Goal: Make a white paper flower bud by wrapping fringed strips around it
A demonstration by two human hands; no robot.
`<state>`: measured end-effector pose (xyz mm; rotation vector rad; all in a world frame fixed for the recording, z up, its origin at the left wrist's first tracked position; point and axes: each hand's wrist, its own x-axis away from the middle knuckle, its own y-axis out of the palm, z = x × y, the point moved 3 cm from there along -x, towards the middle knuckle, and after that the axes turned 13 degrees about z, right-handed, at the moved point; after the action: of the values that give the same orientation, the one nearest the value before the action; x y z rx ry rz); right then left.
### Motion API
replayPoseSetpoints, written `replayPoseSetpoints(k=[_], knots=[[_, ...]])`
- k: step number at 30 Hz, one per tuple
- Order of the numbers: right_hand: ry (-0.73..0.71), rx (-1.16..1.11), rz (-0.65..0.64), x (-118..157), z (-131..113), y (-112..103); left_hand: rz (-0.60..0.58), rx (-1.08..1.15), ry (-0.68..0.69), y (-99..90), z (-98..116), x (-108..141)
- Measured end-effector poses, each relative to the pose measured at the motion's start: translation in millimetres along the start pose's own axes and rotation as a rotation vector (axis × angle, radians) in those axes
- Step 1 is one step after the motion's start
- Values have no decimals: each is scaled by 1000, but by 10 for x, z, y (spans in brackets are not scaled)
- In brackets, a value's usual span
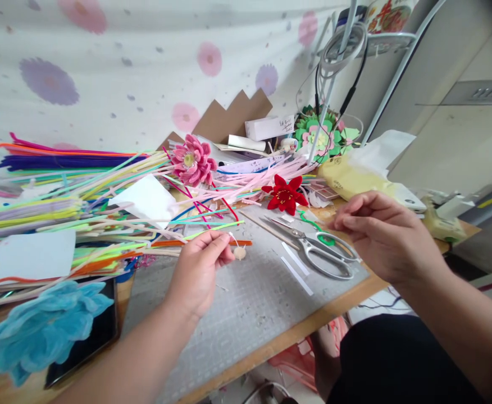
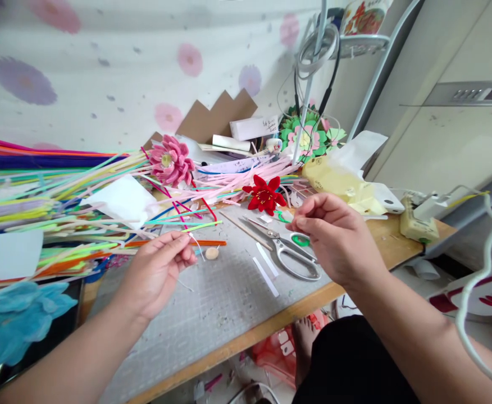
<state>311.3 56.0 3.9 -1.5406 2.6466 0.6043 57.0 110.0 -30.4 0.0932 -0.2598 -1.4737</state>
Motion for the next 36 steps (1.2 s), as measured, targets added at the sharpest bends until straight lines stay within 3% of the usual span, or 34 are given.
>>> replayPoseSetpoints(k=[3,6,11,14,22,24,26,30,36], knots=[[-21,15,-27,60,-10,-37,-12,-2,-5,17,-14,10],[-38,78,-134,163,40,6,-52,4,3,41,-17,36],[-93,173,-315,263,110,203,-74,-29,33,47,-26,50],[-92,248,-351,277,130,354,-80,-73,67,36,-34,52],[-47,147,-465,349,195,650,-98,-303,408,7,134,197],[-121,211,-507,379,193,716,-111,-370,523,5,189,262],[-295,279,-529,411,169,785,-119,-433,646,3,234,319],[-595,333,-480,454,139,882,-96,-515,852,-4,296,384],[-617,330,-450,432,151,901,-144,-538,937,11,316,402]])
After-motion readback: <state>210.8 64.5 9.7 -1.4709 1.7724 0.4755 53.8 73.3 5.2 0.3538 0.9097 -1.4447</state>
